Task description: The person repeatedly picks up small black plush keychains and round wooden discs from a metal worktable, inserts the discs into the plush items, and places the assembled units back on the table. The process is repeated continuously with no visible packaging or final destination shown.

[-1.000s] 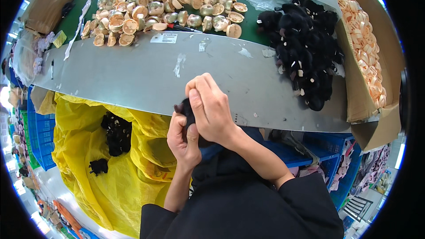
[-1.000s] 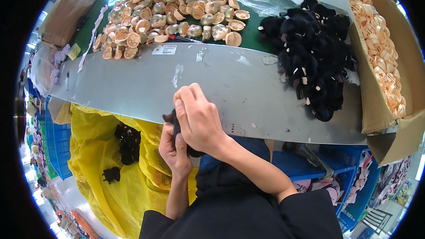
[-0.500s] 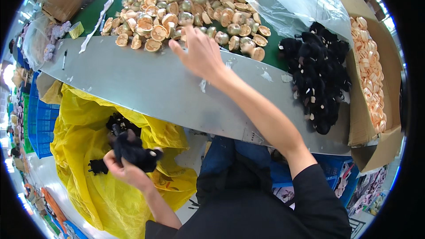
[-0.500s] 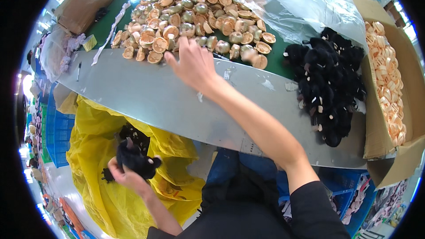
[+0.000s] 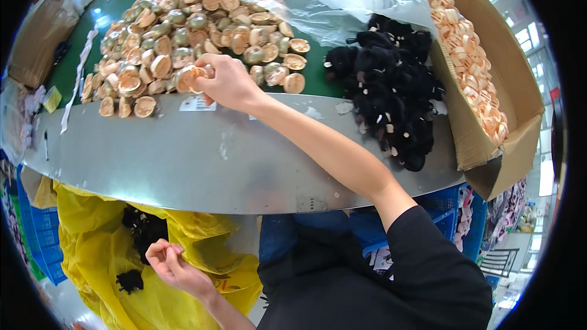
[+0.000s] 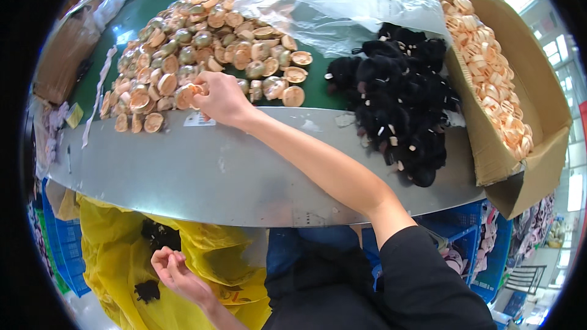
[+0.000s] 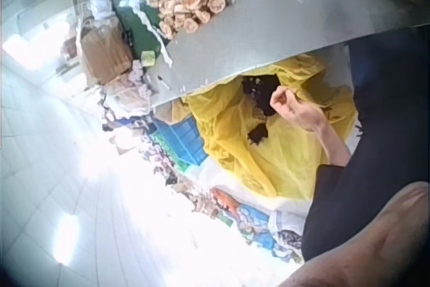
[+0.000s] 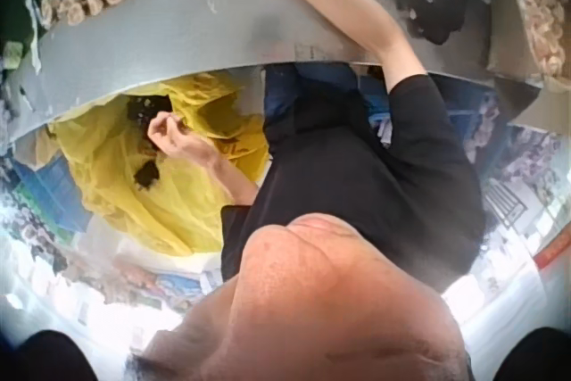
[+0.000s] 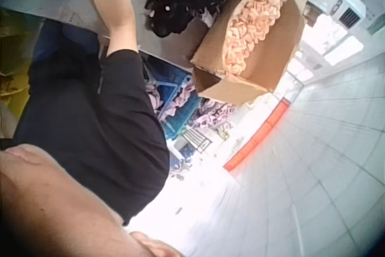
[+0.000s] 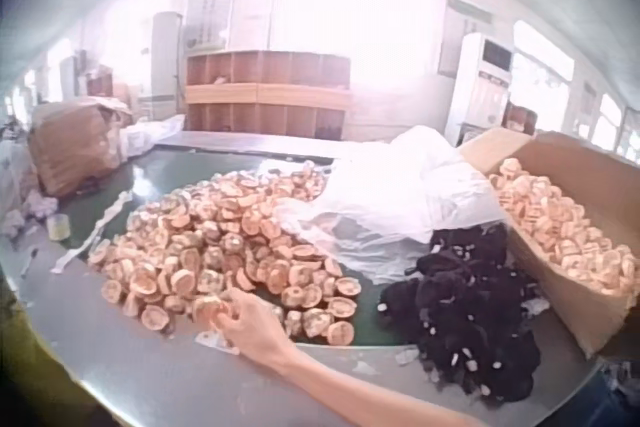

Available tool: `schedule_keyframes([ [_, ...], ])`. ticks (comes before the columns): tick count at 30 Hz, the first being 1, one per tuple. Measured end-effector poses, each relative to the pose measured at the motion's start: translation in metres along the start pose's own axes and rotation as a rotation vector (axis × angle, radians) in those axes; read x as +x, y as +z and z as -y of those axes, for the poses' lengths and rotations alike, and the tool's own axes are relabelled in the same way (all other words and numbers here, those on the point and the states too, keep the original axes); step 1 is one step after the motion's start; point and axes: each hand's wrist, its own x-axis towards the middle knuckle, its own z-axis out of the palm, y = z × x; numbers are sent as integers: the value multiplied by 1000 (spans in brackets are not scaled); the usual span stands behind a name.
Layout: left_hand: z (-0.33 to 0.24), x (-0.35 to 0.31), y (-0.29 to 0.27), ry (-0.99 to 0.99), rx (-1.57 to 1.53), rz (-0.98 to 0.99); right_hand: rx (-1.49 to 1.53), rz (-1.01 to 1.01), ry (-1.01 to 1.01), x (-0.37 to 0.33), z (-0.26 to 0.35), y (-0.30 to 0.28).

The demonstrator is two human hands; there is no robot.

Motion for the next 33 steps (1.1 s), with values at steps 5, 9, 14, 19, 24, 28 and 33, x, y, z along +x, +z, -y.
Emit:
schedule_keyframes([
  [5,6,-3,45,1,-85,329,-218,-160,-2,-10,-17,-35],
  [9,-4,-18,81,-35,-115,430,-425,-191,-139,-22,-23,-40],
  [14,-5,-30,100,-46,-126,523,-609,-232,-130,-32,-17,-49],
  [19,-6,-40,106,-59,-121,516,-566,-279,-208,-49,-14,-57],
  [24,-5,-45,95,-67,-129,492,-356,-370,-489,-131,5,-91],
  [28,-1,-49,88,-79,-123,526,-648,-681,-266,-249,20,-160],
  [33,3,-56,91,-117,-100,548,-953,-922,248,-358,-41,-246],
])
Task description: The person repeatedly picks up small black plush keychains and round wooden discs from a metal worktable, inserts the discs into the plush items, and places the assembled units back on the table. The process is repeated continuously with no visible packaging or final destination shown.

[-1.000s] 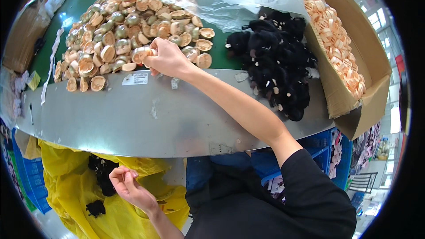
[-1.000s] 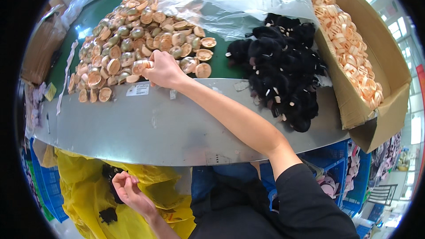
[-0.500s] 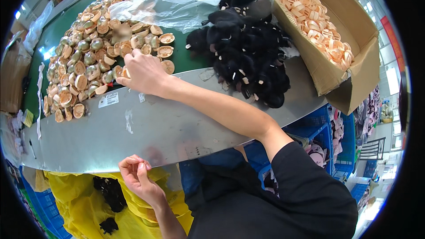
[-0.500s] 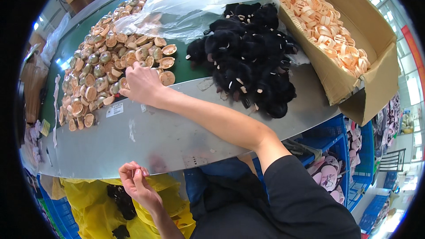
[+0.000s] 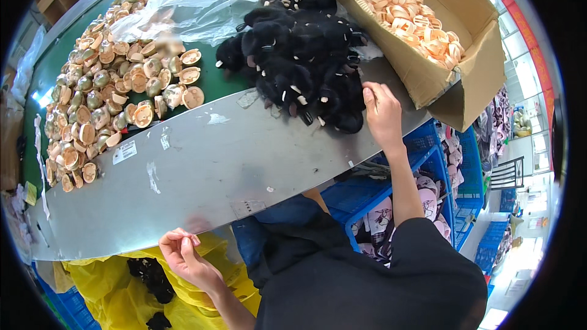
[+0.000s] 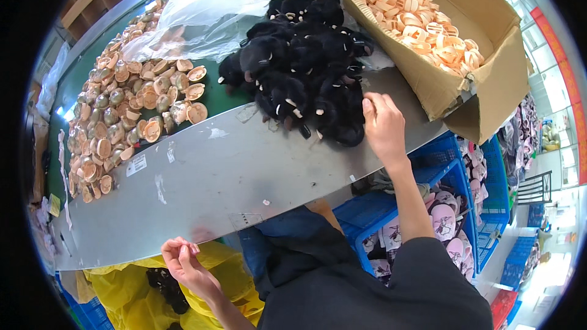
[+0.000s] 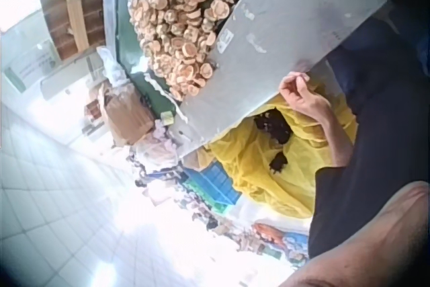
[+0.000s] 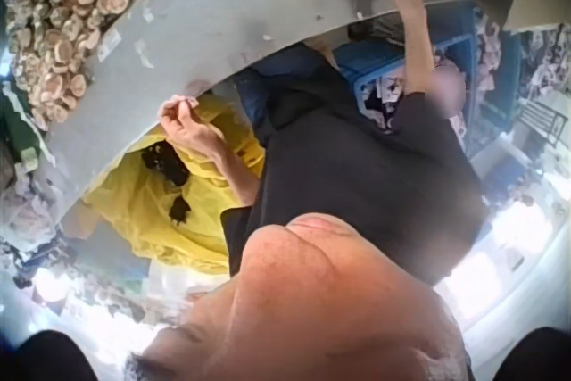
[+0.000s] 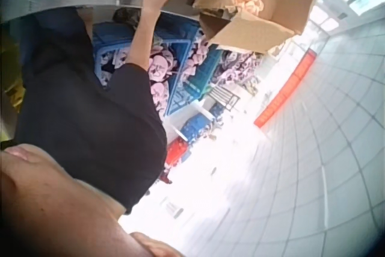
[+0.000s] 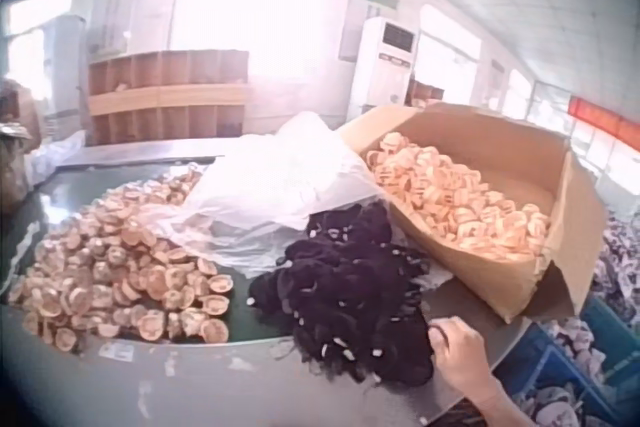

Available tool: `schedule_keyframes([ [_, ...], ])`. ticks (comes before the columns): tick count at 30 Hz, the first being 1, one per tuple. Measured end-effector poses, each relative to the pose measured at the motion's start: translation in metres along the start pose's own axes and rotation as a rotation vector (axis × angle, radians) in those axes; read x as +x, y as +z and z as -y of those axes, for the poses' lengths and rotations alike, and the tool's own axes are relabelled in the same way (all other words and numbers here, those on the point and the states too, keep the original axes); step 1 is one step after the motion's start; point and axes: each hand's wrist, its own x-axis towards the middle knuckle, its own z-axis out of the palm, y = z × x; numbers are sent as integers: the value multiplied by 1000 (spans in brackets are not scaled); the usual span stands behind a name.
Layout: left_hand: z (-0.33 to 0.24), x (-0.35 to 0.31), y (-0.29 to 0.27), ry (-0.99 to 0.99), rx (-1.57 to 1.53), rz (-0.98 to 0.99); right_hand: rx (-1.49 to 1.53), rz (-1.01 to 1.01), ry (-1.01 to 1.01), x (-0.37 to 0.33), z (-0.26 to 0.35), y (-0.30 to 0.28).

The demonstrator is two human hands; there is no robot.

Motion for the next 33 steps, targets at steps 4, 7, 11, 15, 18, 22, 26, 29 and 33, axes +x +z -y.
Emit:
schedule_keyframes([
  [4,0,-2,9,-2,4,62,-68,166,147,-22,-17,17],
  [7,-5,-4,19,1,30,126,-102,184,40,-33,19,36],
  [11,-11,-10,31,16,77,247,143,243,-89,-36,58,57],
  [15,-21,-17,39,90,206,368,373,332,-149,-51,89,52],
  [18,-24,-8,43,343,477,481,507,317,-382,-69,115,32],
  [22,-28,-2,55,182,456,532,713,413,-585,-87,146,24],
  [26,-25,-9,50,-48,161,437,929,429,-484,-99,160,34],
  [29,-24,-10,48,-72,81,313,1030,470,-61,-108,169,33],
  [33,-22,-13,47,-65,71,244,1208,766,79,-108,181,50],
])
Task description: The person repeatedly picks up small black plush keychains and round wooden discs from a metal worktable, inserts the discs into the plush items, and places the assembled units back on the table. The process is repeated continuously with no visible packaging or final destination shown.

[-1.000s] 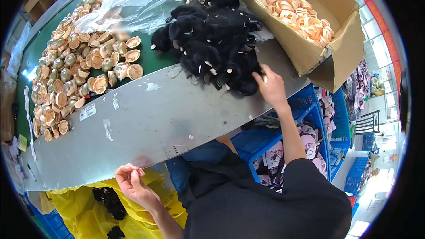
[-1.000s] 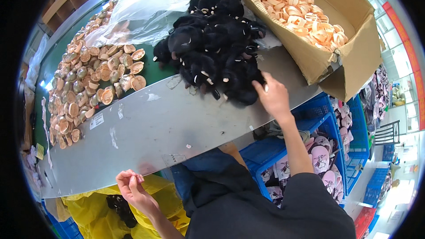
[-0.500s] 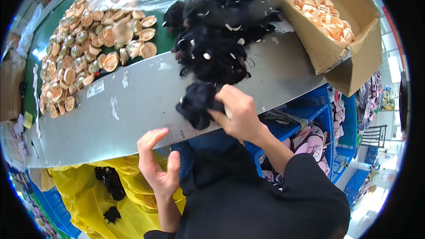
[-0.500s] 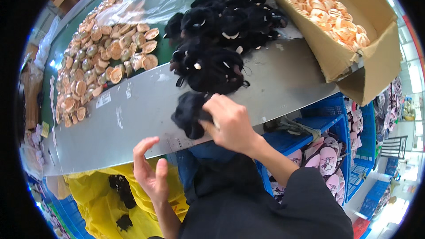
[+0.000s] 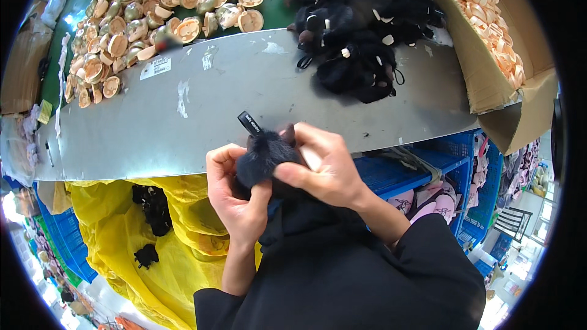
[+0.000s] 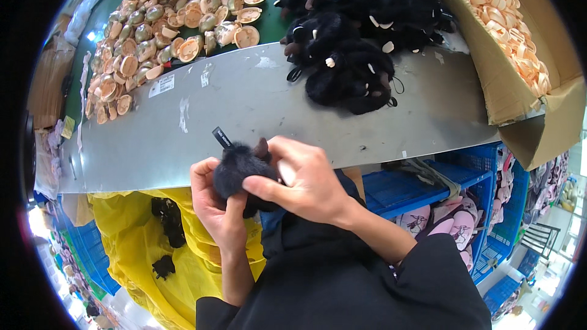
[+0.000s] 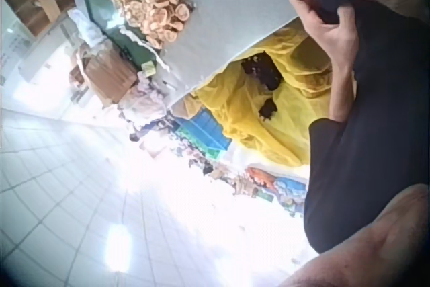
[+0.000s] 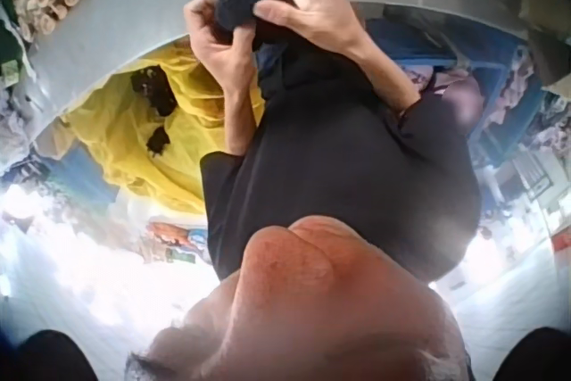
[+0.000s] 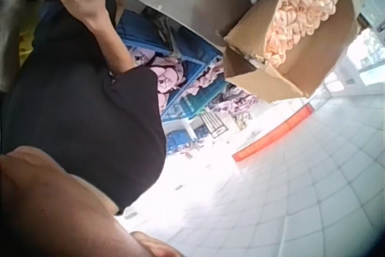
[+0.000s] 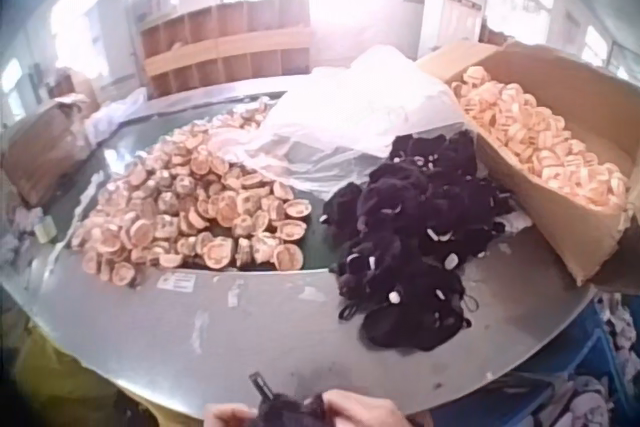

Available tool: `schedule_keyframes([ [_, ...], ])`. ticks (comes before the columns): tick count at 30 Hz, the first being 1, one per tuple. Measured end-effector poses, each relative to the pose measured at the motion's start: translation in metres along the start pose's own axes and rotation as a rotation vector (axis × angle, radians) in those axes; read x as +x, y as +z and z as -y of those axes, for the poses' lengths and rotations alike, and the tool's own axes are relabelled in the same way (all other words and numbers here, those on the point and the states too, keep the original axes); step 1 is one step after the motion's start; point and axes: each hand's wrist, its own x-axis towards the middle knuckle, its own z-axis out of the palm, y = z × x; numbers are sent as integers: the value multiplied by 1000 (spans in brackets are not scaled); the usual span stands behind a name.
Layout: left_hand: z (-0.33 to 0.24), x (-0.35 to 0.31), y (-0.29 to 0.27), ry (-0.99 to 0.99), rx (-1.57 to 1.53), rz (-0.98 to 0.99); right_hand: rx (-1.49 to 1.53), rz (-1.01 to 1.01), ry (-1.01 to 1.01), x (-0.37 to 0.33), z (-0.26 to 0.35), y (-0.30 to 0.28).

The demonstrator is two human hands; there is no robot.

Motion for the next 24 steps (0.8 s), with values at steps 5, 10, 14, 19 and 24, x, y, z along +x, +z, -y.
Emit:
schedule_keyframes([
  [5,9,7,-3,115,281,-94,-182,88,-169,2,21,12],
  [10,4,19,-14,303,370,-61,-130,-50,-49,3,11,19],
  [14,-7,-14,-34,606,470,101,46,-41,168,7,15,18],
  [19,-7,-20,-26,237,209,277,-48,-76,-143,7,4,26],
  [24,9,-21,-19,230,221,162,-166,-74,-212,7,8,26],
])
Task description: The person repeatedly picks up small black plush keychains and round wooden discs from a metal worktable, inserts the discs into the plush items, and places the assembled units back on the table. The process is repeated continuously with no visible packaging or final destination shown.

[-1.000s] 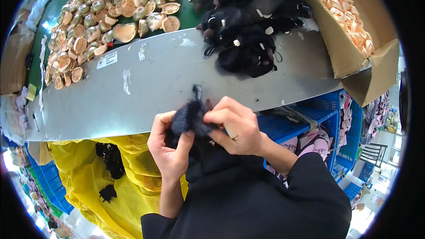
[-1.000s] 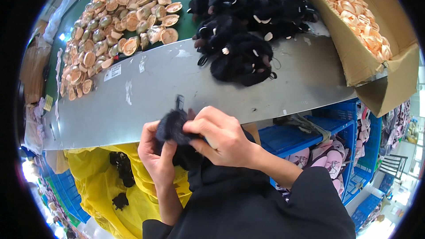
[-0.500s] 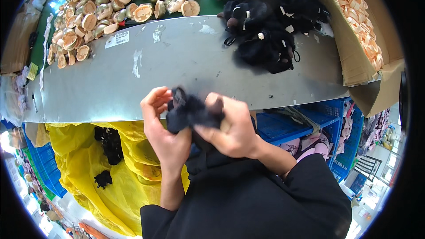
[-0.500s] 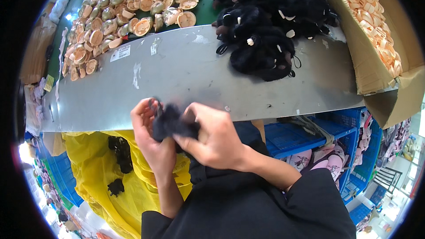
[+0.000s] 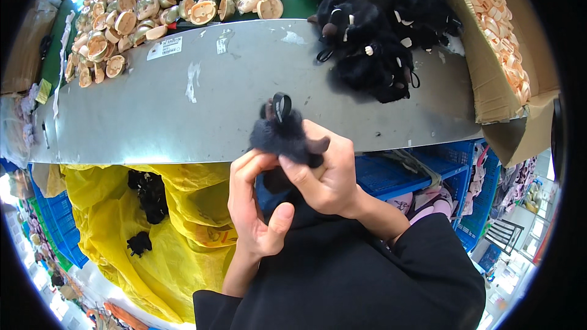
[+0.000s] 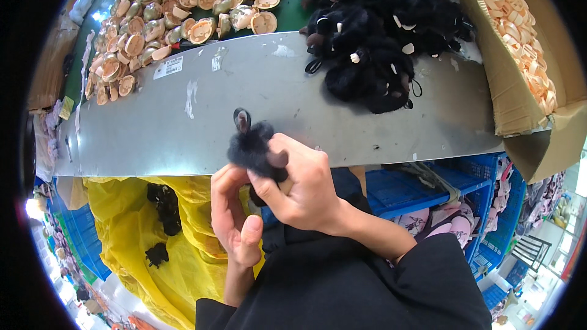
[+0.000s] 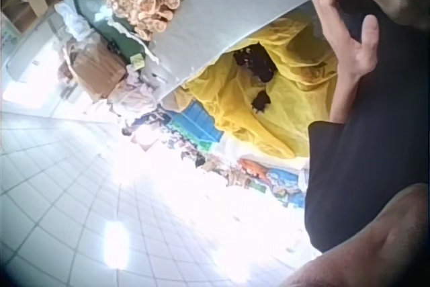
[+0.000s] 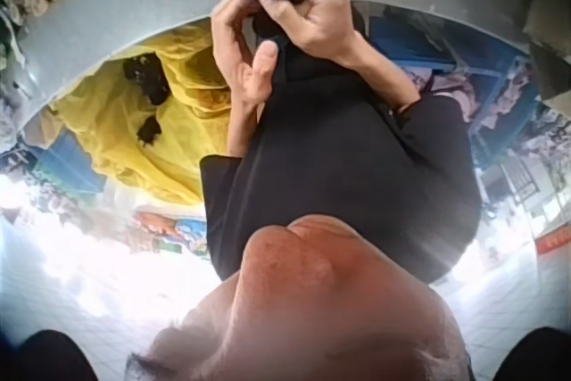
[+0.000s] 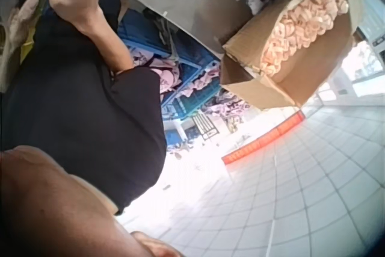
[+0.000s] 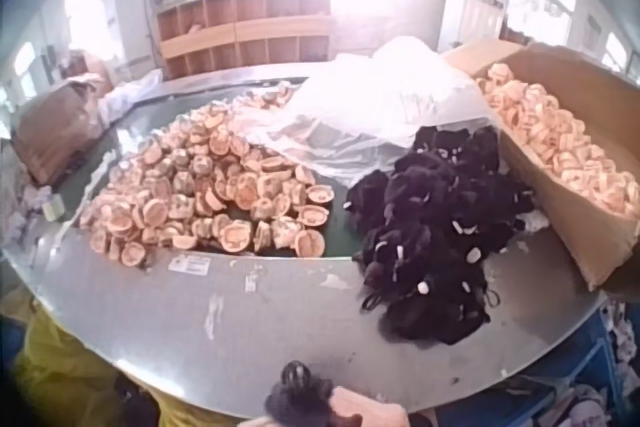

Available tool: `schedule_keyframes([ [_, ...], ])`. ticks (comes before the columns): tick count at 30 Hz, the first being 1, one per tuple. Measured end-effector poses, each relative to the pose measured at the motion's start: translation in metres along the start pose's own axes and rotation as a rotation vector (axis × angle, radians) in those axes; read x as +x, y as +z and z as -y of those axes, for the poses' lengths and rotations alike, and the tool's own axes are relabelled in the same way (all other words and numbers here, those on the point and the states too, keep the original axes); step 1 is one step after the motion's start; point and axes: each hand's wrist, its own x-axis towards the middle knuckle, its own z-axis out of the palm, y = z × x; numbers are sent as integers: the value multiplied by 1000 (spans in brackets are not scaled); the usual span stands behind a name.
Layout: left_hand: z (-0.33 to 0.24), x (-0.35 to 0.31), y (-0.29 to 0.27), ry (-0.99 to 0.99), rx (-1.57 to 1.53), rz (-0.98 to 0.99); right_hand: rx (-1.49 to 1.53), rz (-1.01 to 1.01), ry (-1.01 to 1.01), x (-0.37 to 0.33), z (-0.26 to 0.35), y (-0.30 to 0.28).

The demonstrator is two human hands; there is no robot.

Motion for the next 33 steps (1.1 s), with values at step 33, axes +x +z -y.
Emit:
schedule_keyframes([
  [33,6,-9,-31,-355,-703,-487,207,288,231,16,-1,-3],
])
